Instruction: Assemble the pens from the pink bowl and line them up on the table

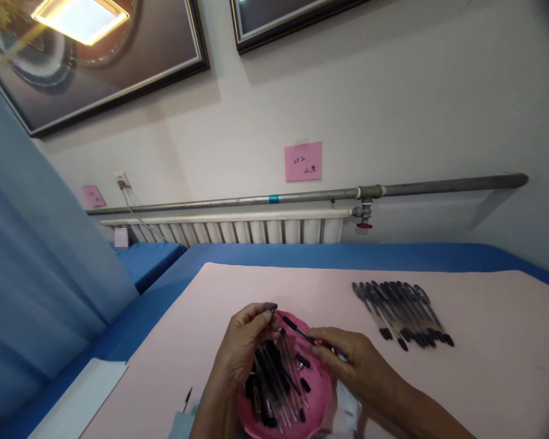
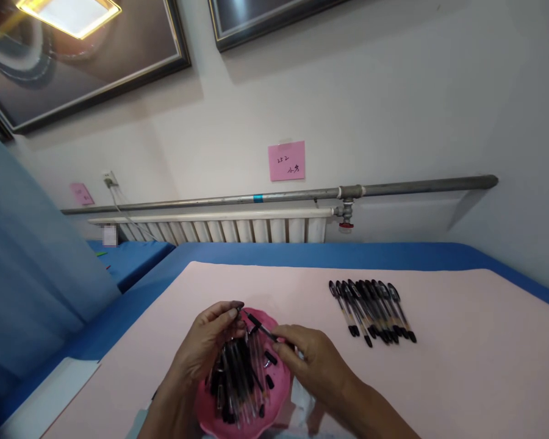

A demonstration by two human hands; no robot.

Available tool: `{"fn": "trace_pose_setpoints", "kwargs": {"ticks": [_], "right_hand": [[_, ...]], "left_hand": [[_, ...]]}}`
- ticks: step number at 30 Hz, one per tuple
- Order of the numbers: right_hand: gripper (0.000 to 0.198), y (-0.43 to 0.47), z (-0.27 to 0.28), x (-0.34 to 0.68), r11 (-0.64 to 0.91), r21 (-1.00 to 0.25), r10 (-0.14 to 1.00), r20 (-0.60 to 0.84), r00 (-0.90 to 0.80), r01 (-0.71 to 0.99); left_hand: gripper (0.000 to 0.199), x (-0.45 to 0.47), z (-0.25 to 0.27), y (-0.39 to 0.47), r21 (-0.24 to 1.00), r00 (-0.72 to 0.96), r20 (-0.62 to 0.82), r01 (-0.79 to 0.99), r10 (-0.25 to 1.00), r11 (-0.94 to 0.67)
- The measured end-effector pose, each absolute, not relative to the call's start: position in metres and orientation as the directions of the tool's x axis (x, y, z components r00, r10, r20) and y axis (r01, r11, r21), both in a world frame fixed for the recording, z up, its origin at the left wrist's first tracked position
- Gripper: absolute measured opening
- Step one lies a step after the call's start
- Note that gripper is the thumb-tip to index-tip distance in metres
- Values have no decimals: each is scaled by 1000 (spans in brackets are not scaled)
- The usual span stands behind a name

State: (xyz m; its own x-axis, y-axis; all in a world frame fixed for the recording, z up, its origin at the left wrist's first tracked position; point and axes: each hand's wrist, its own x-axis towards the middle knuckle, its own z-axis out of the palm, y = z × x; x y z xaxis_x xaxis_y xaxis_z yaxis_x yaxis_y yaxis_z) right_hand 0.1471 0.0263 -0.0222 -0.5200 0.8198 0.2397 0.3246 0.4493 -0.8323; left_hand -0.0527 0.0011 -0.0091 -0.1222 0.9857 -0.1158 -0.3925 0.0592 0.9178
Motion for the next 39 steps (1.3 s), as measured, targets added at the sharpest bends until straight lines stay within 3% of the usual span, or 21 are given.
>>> {"fn": "trace_pose_setpoints", "kwargs": {"ticks": [7,16,29,32,36,39], "right_hand": [[24,26,-22,149,490,-813,796,272,-541,313],[23,21,-12,148,565,-689,773,248,-584,455],[26,10,-18,139,520,-749,798,256,-546,410],[24,9,-19,137,445,-818,823,213,-526,365],[18,9,-22,134,198,-951,830,32,-557,240],[18,10,-24,133,59,-984,824,-46,-565,166]], "left_hand": [[31,-55,-8,1,936,-120,-121,-345,985,73],[27,-59,-7,-3,973,-71,-149,-189,986,134],[30,-60,-9,1,962,-165,-124,-260,978,78],[30,-60,-9,0,965,-157,-88,-259,984,45],[30,-63,-11,-1,962,-132,-74,-270,989,36],[31,-65,-11,-1,962,-108,-82,-269,991,50]]}}
